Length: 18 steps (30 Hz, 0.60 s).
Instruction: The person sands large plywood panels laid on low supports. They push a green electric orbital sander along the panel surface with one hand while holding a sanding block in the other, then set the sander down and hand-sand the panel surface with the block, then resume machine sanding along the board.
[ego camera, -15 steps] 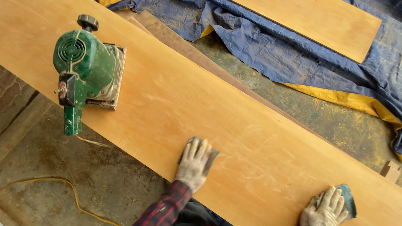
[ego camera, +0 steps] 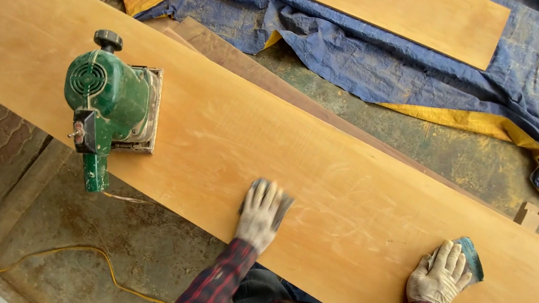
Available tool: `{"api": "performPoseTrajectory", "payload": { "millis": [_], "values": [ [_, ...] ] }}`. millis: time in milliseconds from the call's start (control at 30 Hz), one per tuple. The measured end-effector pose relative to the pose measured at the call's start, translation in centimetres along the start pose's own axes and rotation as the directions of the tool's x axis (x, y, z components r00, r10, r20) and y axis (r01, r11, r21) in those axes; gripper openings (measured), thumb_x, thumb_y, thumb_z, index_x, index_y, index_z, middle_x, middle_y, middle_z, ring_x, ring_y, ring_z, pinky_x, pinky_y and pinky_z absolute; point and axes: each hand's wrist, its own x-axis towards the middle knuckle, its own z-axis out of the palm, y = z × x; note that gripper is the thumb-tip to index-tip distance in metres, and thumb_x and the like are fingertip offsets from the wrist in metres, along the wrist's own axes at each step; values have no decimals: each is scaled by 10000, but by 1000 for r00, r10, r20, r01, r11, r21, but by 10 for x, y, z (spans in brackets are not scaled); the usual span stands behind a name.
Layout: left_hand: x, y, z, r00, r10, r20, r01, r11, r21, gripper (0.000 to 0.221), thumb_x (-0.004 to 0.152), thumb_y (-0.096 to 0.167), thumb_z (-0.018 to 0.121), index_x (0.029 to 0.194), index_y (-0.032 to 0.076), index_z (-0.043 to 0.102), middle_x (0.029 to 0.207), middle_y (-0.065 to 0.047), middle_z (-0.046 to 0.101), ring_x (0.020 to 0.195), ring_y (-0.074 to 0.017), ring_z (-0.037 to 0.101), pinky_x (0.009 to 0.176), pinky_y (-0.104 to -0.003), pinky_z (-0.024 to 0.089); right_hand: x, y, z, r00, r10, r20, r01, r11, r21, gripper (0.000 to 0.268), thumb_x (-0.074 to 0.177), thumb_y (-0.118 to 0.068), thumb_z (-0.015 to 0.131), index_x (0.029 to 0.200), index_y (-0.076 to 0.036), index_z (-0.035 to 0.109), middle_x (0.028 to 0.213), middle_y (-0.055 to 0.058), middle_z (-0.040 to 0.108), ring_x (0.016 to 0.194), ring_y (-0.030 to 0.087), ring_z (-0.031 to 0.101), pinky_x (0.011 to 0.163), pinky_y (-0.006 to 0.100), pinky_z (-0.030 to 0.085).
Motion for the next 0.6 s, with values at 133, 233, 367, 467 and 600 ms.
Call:
{"api": "performPoseTrajectory", "payload": {
  "millis": [133, 233, 367, 467, 600],
  "values": [
    [72, 28, -29, 993, -44, -111, 35, 996, -81, 872, 828, 221, 688, 1576, 16, 291, 1660, -198, 226, 1532, -393, 213, 1258, -532, 156, -8, -4, -8, 998, -30, -47, 32, 999, 33, 608, 1103, -331, 418, 1622, -16, 413, 1701, 223, 367, 1571, 388, 322, 1278, 611, 149],
    [31, 31, -18, 985, 12, -173, -17, 1000, -27, 886, 879, 285, 664, 1589, -2, 219, 1685, -230, 185, 1569, -424, 181, 1293, -540, 133, -3, -6, -8, 998, -28, -55, 28, 1000, 2, 574, 1092, -335, 434, 1570, -19, 466, 1690, 222, 397, 1552, 400, 347, 1264, 603, 168],
    [-53, 44, -9, 977, 75, 202, -103, 986, 131, 975, 857, 281, 616, 1600, 17, 42, 1702, -244, 37, 1544, -435, 48, 1234, -542, 45, -4, -4, -7, 997, -37, -72, 39, 999, 27, 586, 1108, -326, 428, 1600, -9, 457, 1692, 225, 390, 1554, 400, 352, 1278, 603, 173],
    [-39, 52, -7, 954, 79, 290, -107, 991, 82, 977, 852, 249, 613, 1598, 16, 27, 1701, -244, 18, 1538, -437, 27, 1226, -544, 30, -4, -4, -6, 996, -45, -75, 47, 999, 20, 551, 1129, -325, 428, 1566, 11, 436, 1651, 221, 381, 1577, 404, 342, 1308, 592, 181],
    [34, 70, -37, 998, 62, -22, -64, 994, -84, 910, 856, 214, 638, 1601, -3, 163, 1674, -227, 178, 1544, -407, 177, 1267, -522, 99, -2, -6, -5, 998, -36, -54, 35, 999, -8, 581, 1098, -316, 435, 1598, -20, 446, 1703, 219, 377, 1566, 391, 332, 1271, 610, 167]
  ]
}}
